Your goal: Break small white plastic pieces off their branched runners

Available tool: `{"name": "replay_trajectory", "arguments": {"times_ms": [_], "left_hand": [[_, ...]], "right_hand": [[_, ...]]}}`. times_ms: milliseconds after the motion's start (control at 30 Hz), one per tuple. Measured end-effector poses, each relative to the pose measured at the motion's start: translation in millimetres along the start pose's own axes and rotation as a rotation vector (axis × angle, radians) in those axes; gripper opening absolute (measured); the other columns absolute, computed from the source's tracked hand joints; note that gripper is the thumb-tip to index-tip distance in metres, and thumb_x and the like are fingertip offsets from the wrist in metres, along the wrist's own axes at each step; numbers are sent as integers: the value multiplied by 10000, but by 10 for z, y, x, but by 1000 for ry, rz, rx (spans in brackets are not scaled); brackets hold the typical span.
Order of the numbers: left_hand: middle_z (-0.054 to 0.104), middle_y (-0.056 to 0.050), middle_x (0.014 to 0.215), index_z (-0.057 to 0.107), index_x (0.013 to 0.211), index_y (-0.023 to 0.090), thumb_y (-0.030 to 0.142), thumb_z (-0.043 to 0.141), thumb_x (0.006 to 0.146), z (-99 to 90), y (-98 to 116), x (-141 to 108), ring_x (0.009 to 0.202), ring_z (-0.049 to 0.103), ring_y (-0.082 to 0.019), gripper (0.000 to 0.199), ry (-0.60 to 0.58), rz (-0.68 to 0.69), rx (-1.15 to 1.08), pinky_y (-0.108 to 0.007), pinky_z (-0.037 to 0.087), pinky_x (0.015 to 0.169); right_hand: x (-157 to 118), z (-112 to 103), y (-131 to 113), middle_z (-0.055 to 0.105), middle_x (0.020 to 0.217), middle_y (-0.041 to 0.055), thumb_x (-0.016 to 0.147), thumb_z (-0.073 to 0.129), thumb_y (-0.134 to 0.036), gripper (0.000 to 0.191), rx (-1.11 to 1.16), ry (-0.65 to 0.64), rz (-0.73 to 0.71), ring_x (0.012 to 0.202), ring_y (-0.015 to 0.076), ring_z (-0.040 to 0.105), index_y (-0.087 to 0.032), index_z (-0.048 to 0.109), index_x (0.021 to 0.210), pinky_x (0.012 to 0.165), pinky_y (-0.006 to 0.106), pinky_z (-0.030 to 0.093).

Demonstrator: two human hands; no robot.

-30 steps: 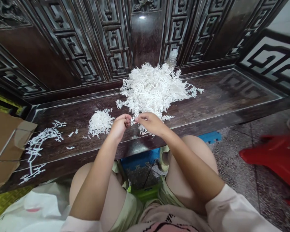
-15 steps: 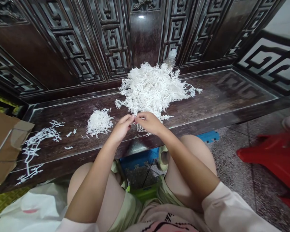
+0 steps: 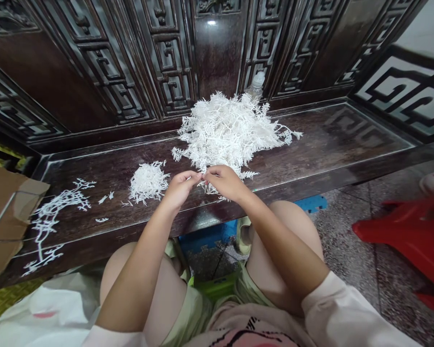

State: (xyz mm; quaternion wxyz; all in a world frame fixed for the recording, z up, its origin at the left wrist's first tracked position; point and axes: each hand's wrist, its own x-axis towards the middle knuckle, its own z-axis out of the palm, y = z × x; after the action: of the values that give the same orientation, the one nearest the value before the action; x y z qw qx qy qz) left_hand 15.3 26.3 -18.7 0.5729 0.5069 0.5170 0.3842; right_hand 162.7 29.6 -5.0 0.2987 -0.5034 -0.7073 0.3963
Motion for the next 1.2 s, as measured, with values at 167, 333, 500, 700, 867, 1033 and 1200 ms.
{"name": "replay_trajectory", "arguments": {"times_ms": [167,333,500,700,867,1033,1200], "left_hand": [[466,23,571,574,624,160,298,596,623,13,-66,48,504,342,-75,140,20,-43,-155,-220,251,503],[426,40,504,556,602,152,280,618,590,44,-72,73,472,323,-66,143,127,-51,-233,-223,244,495],[440,40,507,540,592,146,235,613,591,92,-55,97,456,312,-57,115,225,-96,-348,-221,252,492],[461,38,551,514,616,154,210,615,611,116,-132,143,468,358,-53,116,231,-103,-514,-217,294,512],[479,12,614,513,641,139,269,607,653,111,-87,78,515,408,-66,161,-64,-119,-515,-212,329,508],[416,41,570,511,694,135,216,610,645,117,-60,31,449,354,-38,137,-143,-171,-510,-200,328,484],[360,54,514,523,720,144,275,616,649,108,-91,39,405,302,-33,176,-151,-238,-500,-187,263,426]], "right_hand": [[-14,31,-34,368,505,-24,729,373,-285,259,-90,36,-9,526,88,342,-164,429,507,515,227,239],[-12,100,-54,355,505,-21,737,374,-298,267,-164,78,-10,523,89,323,-169,399,505,512,235,217],[1,147,-82,364,516,-17,732,379,-284,252,-182,96,19,524,89,315,-169,408,510,513,232,219],[54,200,-43,387,527,-16,730,378,-298,254,-156,135,29,530,89,337,-168,417,516,517,228,233],[72,153,58,405,512,-23,746,354,-325,288,-46,81,7,521,84,373,-161,427,521,515,219,253],[50,103,63,394,504,-30,735,365,-313,273,-22,75,22,509,83,360,-158,447,526,499,220,243],[38,80,43,369,499,-29,734,365,-296,271,-61,102,-11,520,84,345,-158,427,509,512,223,240]]}}
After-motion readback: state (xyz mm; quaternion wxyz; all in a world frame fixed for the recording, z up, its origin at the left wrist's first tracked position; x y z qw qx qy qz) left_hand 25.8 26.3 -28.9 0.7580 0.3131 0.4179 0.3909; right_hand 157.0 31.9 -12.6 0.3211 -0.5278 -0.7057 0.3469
